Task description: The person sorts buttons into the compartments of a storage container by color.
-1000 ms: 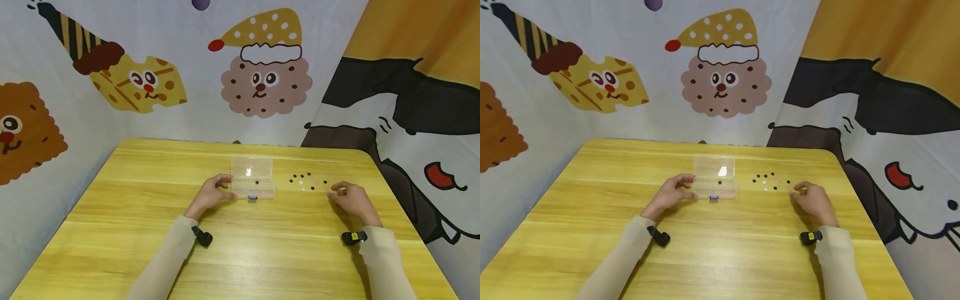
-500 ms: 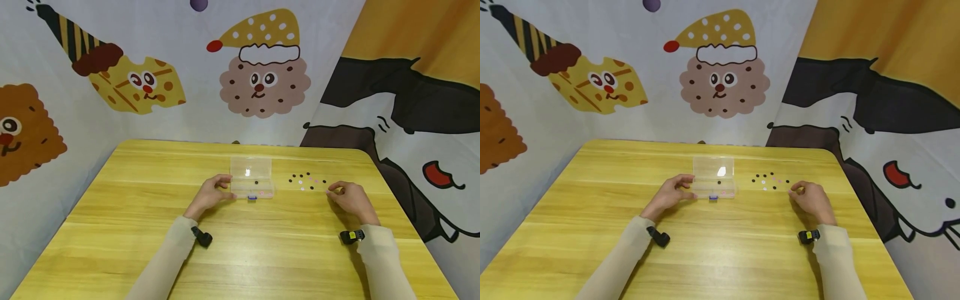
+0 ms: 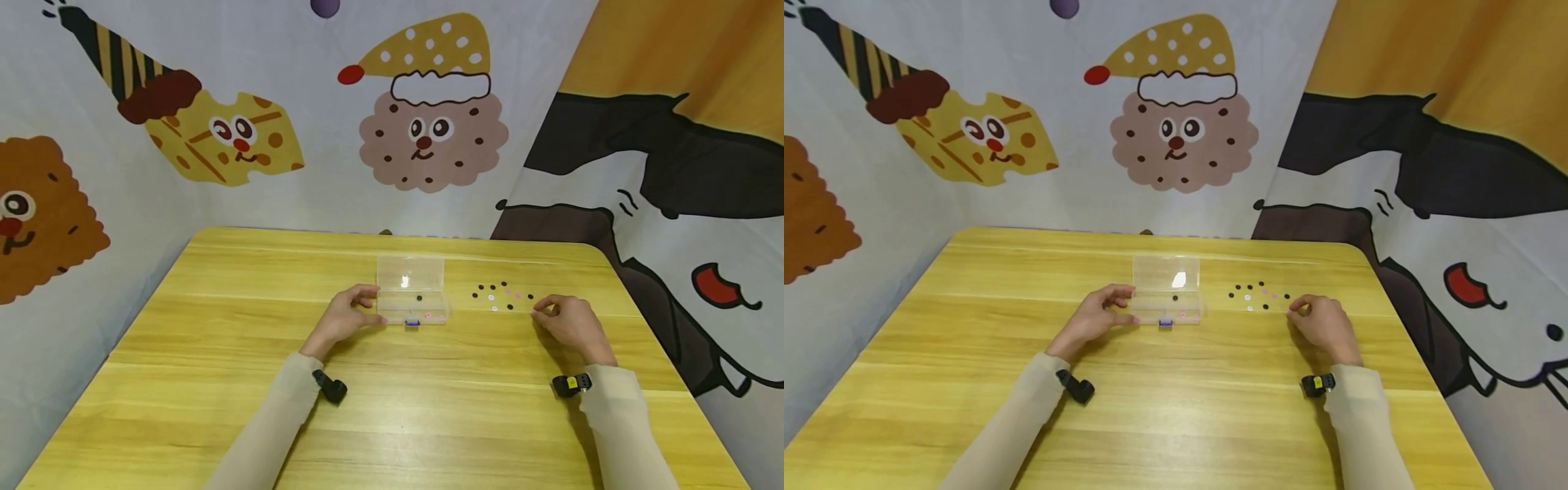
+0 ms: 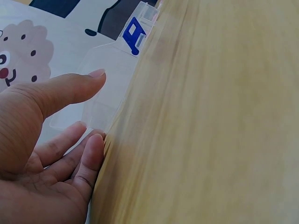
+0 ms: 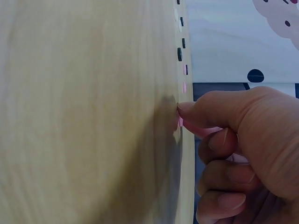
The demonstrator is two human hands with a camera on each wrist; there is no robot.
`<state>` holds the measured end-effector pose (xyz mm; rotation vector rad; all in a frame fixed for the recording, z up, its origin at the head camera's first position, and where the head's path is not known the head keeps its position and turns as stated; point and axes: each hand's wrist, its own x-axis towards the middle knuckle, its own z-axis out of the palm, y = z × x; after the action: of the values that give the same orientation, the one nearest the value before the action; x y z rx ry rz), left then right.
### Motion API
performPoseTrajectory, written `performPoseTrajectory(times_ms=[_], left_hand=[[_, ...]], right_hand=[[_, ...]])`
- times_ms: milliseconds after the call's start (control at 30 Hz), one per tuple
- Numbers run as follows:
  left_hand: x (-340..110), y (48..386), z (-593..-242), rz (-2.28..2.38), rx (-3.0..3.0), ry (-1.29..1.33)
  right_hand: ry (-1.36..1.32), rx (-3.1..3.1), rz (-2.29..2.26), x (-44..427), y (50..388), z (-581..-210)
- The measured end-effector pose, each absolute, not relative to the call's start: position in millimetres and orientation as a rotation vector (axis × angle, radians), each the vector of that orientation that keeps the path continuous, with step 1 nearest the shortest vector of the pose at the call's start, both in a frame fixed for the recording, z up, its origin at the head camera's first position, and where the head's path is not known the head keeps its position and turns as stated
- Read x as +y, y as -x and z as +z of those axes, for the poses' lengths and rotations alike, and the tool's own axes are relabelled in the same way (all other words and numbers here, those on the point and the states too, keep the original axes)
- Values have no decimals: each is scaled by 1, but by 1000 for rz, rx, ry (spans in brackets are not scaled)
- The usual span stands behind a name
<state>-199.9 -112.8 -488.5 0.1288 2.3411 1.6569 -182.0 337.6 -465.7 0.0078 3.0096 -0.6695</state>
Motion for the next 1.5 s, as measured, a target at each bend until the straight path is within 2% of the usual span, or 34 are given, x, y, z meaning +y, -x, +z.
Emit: performPoseTrajectory(times_ms=[1500], left_hand=[[-114,200,-488,1668,2341,-136]], right_hand=[[-41,2991,-684,333,184,-464]])
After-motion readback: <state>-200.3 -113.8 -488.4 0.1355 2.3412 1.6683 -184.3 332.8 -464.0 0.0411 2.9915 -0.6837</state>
